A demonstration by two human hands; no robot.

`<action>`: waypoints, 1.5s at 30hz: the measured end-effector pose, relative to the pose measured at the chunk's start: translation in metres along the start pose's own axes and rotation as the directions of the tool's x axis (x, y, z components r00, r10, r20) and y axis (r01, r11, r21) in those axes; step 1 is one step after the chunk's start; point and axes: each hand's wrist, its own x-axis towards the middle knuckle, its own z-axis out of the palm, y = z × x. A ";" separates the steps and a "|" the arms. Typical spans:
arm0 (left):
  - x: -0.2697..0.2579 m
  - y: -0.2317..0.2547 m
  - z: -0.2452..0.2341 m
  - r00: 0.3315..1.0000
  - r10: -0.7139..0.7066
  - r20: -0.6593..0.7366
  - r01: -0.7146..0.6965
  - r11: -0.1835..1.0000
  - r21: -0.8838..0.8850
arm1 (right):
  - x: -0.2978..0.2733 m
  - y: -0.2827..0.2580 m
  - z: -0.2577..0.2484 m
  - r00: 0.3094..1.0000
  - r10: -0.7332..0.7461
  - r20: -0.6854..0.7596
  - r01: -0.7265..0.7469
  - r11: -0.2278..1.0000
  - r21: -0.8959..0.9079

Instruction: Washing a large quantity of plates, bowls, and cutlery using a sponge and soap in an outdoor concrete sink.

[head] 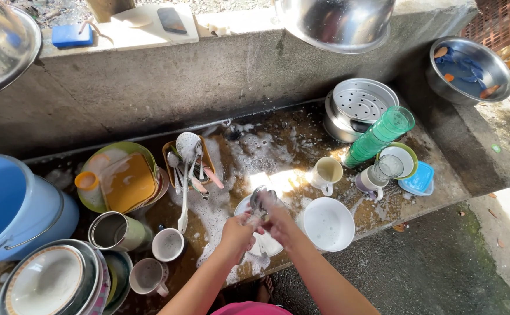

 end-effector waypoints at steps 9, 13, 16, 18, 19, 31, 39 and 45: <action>0.008 -0.047 -0.005 0.979 -0.191 0.067 0.165 0.945 0.282 | 0.019 0.011 0.017 0.961 0.216 -0.171 -0.217 0.976 0.012; 0.041 -0.070 -0.032 0.996 -0.054 0.067 0.042 0.984 0.175 | 0.052 0.068 0.010 0.977 0.215 0.011 -0.210 0.962 -0.172; 0.036 -0.041 -0.065 0.964 -0.185 0.191 0.129 0.953 0.273 | 0.059 0.065 0.013 0.945 0.311 -0.097 -0.323 0.934 -0.154; 0.031 -0.002 -0.078 0.967 -0.252 0.016 0.230 0.904 0.360 | 0.031 0.048 0.026 0.938 0.347 0.006 -0.306 0.834 -0.460; 0.048 -0.012 -0.085 0.968 -0.250 0.017 0.228 0.906 0.355 | 0.058 0.072 0.018 0.938 0.346 0.005 -0.304 0.832 -0.465; 0.187 -0.019 -0.158 0.921 -0.389 -0.029 0.359 0.873 -0.329 | 0.075 0.092 0.045 0.884 0.344 0.318 -0.202 0.893 -0.403; 0.324 -0.053 -0.242 0.877 -0.416 -0.239 0.182 0.750 -0.636 | 0.072 0.086 0.009 0.945 0.305 0.115 -0.273 0.934 -0.231; 0.296 -0.060 -0.253 0.943 -0.163 -0.292 0.079 0.957 -0.280 | 0.073 0.083 -0.042 0.944 0.304 -0.129 -0.324 0.927 -0.188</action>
